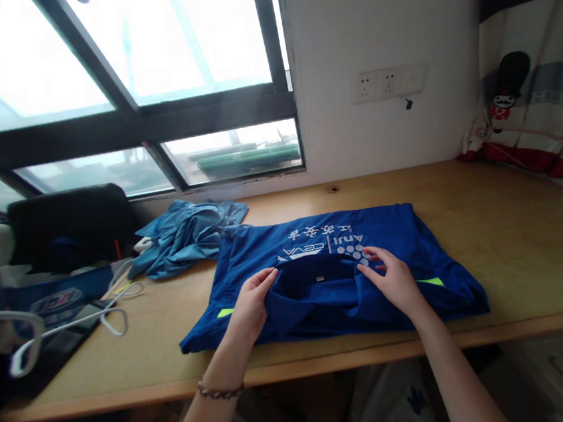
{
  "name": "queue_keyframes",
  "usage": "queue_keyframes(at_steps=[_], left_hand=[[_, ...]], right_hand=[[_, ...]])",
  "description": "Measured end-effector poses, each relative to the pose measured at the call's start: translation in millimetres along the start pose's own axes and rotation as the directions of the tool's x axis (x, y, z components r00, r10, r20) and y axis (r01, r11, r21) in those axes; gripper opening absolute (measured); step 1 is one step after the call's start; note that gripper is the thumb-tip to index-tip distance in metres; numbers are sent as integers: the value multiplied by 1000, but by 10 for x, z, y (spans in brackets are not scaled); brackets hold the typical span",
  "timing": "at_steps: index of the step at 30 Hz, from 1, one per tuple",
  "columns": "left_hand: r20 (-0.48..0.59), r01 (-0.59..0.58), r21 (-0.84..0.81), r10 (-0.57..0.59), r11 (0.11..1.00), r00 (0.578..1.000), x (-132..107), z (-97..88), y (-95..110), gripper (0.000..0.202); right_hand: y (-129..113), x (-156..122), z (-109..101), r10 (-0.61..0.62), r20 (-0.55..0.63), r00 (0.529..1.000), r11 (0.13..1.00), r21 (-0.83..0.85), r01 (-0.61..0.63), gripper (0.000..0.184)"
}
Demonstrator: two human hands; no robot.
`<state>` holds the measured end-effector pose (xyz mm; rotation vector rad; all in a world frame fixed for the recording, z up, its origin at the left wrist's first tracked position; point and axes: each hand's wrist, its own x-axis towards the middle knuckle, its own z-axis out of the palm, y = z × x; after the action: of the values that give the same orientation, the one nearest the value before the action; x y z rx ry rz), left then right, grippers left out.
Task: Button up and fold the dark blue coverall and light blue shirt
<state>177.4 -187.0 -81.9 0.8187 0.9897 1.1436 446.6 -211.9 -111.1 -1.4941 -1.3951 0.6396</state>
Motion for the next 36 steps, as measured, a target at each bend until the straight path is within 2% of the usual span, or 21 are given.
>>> queue_keyframes(at_steps=[3,6,8,9,11,14,16,21,24,28,32,34,36], left_hand=[[42,-5,46,3,999,999,68,17,30,28],[61,40,25,-41,999,997,160,-3,23,25],[32,93,13,-93,996,995,228,-40,-5,23],[12,116,6,-117,993,993,259,-62,-21,23],[-20,159,-17,-159,987,987,305,-102,-48,23],[12,214,-88,-213,973,977,330,-136,-63,22],[35,237,-143,-234,961,971,329,-141,-59,20],[53,303,-235,-299,924,953,338,-168,-63,12],[94,361,-252,-348,898,933,361,-208,-83,13],[87,376,-280,-367,883,926,380,-237,-98,11],[79,387,-285,-381,877,921,366,-230,-88,7],[56,359,-283,-359,889,932,358,-226,-83,4],[21,317,-293,-326,902,945,353,-228,-81,15]], right_hand=[[-92,316,43,-15,246,969,999,36,6,41],[-116,542,114,20,464,885,990,115,-83,35],[-87,607,162,54,536,842,982,126,-143,33],[-61,616,183,74,544,836,978,123,-167,33],[-4,602,219,111,507,855,974,117,-196,34],[49,553,245,151,397,905,966,134,-220,33],[47,531,244,185,378,907,945,185,-270,34],[-5,528,229,236,483,843,790,410,-456,26],[-8,529,233,285,517,807,723,437,-536,24],[13,518,243,291,567,771,689,435,-580,27],[49,540,250,306,475,825,729,440,-524,24],[69,557,256,298,432,851,751,445,-488,28],[85,568,262,290,428,856,763,437,-477,31]])
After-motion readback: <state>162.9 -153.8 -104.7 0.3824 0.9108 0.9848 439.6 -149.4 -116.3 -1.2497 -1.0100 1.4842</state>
